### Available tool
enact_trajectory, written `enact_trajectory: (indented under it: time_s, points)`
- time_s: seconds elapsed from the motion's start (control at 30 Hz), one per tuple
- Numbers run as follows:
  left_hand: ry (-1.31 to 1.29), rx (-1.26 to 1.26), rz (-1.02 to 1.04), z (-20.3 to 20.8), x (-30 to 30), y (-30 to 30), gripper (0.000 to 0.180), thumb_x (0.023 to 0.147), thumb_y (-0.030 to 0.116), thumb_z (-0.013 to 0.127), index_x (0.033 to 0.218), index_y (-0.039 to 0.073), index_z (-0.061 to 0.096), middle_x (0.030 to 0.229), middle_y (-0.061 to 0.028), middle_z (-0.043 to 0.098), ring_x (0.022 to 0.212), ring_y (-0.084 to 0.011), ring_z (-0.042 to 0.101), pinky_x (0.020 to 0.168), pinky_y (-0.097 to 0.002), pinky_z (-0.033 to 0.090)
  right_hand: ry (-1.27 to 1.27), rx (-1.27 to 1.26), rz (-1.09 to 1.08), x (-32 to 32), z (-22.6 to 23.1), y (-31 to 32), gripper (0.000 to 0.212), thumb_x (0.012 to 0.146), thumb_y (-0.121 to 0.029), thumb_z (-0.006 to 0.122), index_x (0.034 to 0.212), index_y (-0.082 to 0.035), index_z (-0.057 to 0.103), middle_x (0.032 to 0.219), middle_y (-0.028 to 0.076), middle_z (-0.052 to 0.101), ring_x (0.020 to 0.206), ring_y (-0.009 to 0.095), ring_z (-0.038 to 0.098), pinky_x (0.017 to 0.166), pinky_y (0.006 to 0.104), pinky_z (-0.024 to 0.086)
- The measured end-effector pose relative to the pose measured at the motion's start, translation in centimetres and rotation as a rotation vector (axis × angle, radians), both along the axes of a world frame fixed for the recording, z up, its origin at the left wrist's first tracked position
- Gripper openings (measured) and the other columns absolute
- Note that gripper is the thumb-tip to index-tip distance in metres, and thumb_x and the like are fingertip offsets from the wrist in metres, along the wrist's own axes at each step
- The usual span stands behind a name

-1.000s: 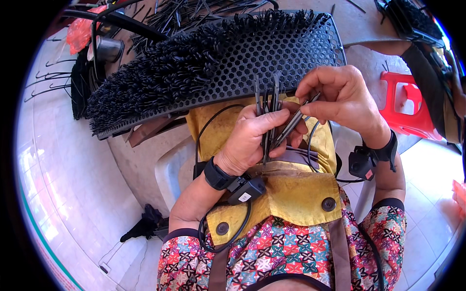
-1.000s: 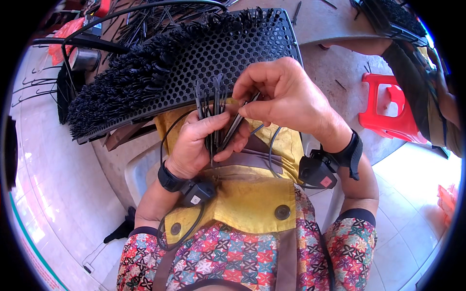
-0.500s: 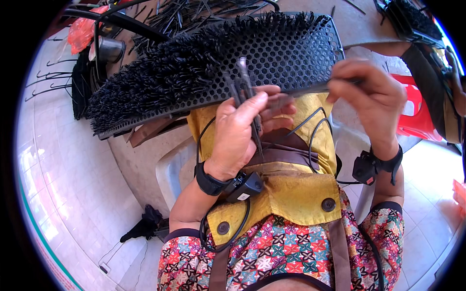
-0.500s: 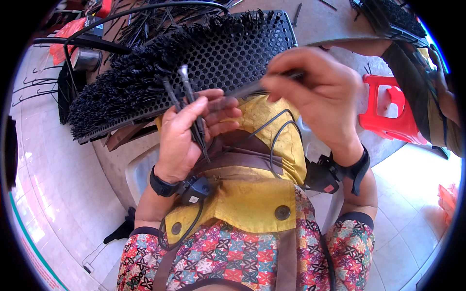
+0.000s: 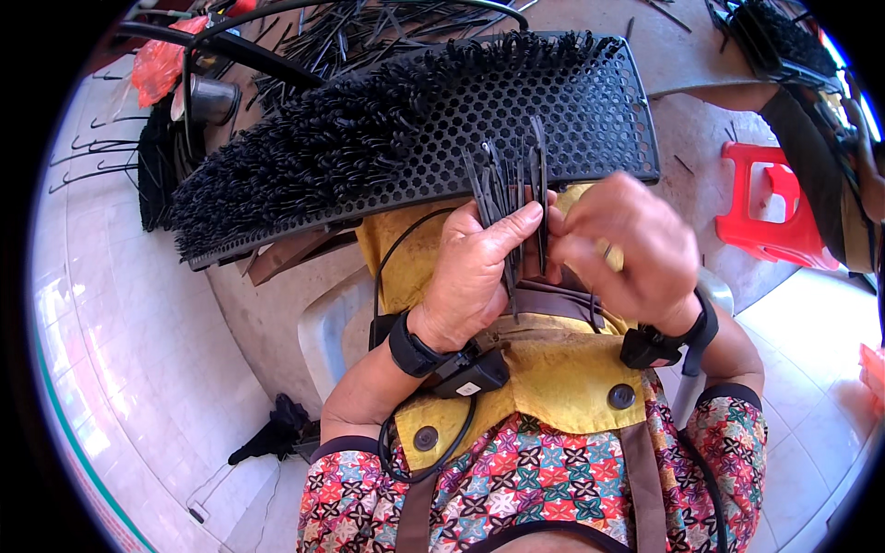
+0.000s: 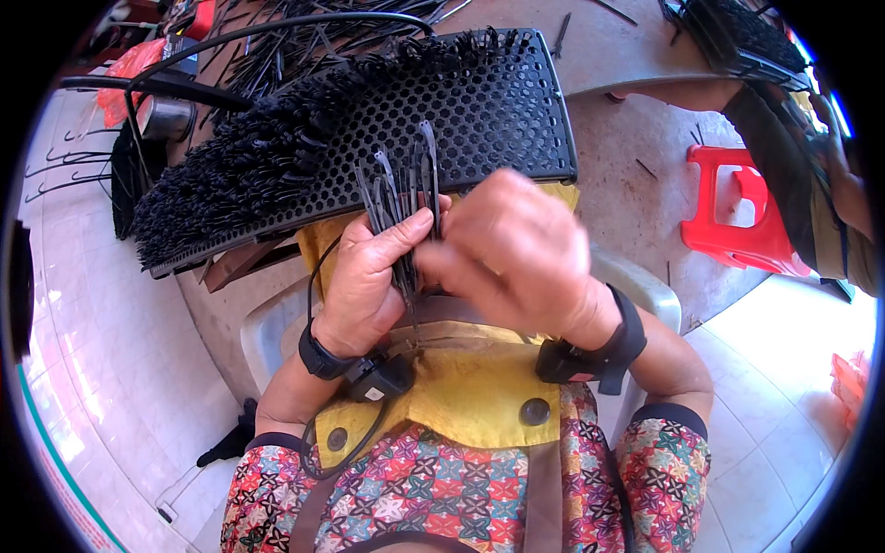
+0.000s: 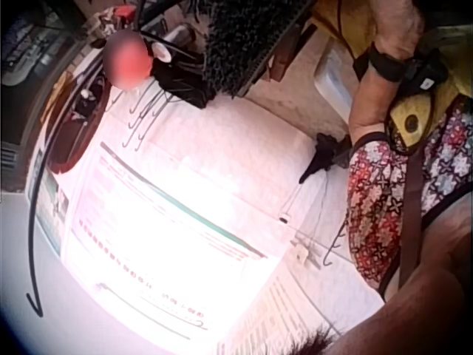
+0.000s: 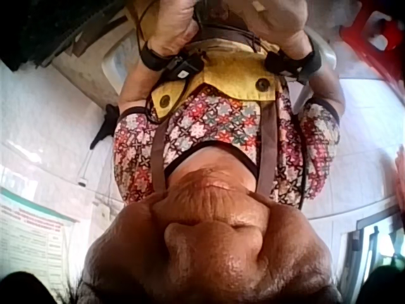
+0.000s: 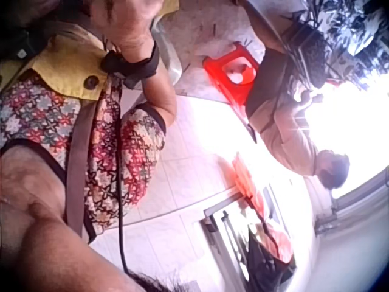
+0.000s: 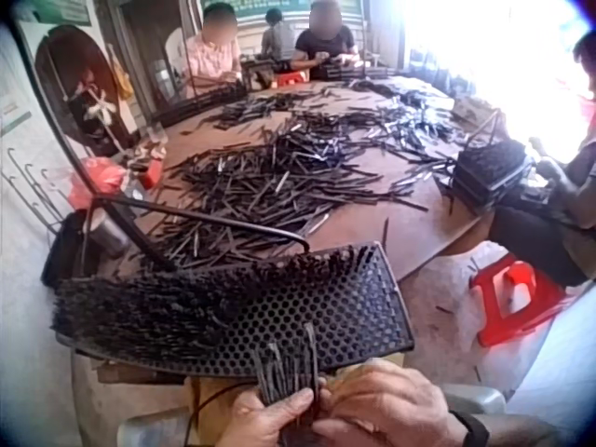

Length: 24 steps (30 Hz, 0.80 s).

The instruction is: The person inserts bundles of black bristles into a perforated plastic base and gathers more bristle bundles from a pile on the table.

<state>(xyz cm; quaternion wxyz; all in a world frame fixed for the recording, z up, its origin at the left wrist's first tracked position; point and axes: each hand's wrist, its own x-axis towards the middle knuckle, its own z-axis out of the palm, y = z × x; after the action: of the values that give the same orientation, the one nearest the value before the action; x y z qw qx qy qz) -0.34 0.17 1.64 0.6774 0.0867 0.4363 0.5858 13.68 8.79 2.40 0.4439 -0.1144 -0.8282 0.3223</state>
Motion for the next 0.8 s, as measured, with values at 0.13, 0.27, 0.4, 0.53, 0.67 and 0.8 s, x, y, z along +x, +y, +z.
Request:
enact_trajectory:
  time_s: [0.13,0.27,0.4,0.53,0.67,0.8]
  points:
    - [0.04,0.074,-0.108,0.2,-0.1,0.0,0.015,0.09,0.012,0.053,0.098,0.0,0.058,0.079,-0.0079,0.062,0.058,-0.0142,0.057,0.05,-0.0246,0.045,0.034,-0.673,-0.311,-0.9,0.2,0.8,0.017,0.078,-0.004,0.07,0.09,0.001,0.059,0.071,0.004,0.062,0.059,0.007,0.058,0.05,0.0214,0.045]
    - [0.071,0.108,-0.19,0.4,-0.1,-0.1,0.016,0.09,0.014,0.053,0.095,-0.001,0.057,0.076,-0.0098,0.062,0.058,-0.015,0.058,0.048,-0.0246,0.044,-0.071,-0.782,-0.172,-0.4,0.1,1.7,0.017,0.08,-0.001,0.066,0.094,0.003,0.058,0.07,0.0,0.061,0.061,0.003,0.055,0.05,0.0183,0.044]
    - [0.135,0.072,-0.213,0.1,0.1,0.0,0.016,0.089,0.013,0.053,0.095,-0.001,0.057,0.078,-0.0131,0.063,0.057,-0.0165,0.059,0.046,-0.0243,0.045,-0.174,-0.894,-0.197,0.1,0.5,1.9,0.014,0.08,0.002,0.062,0.093,0.004,0.057,0.069,0.001,0.061,0.059,0.002,0.053,0.048,0.0179,0.042]
    - [0.293,0.076,-0.236,-0.1,0.4,0.1,0.016,0.091,0.01,0.05,0.098,-0.004,0.056,0.08,-0.0134,0.064,0.06,-0.0164,0.061,0.048,-0.0239,0.047,-0.222,-0.784,-0.277,0.3,0.4,1.9,0.013,0.079,0.003,0.062,0.091,0.003,0.057,0.067,0.002,0.061,0.057,0.003,0.054,0.047,0.0179,0.041]
    - [0.5,0.103,-0.267,0.1,0.0,-0.2,0.018,0.092,0.01,0.049,0.102,-0.004,0.055,0.082,-0.0098,0.064,0.066,-0.0128,0.062,0.05,-0.0224,0.048,-0.114,-0.78,-0.394,1.0,0.9,3.5,0.013,0.078,0.003,0.062,0.091,0.003,0.058,0.067,0.003,0.062,0.057,0.005,0.056,0.047,0.018,0.042]
    - [0.326,0.064,-0.25,-0.2,-0.5,-0.5,0.021,0.093,0.012,0.05,0.105,-0.004,0.053,0.084,-0.0122,0.064,0.068,-0.0168,0.064,0.052,-0.0253,0.05,0.152,-0.562,-0.516,1.7,0.3,6.4,0.013,0.081,0.003,0.061,0.094,0.003,0.058,0.074,0.005,0.064,0.058,0.006,0.058,0.049,0.0185,0.047]
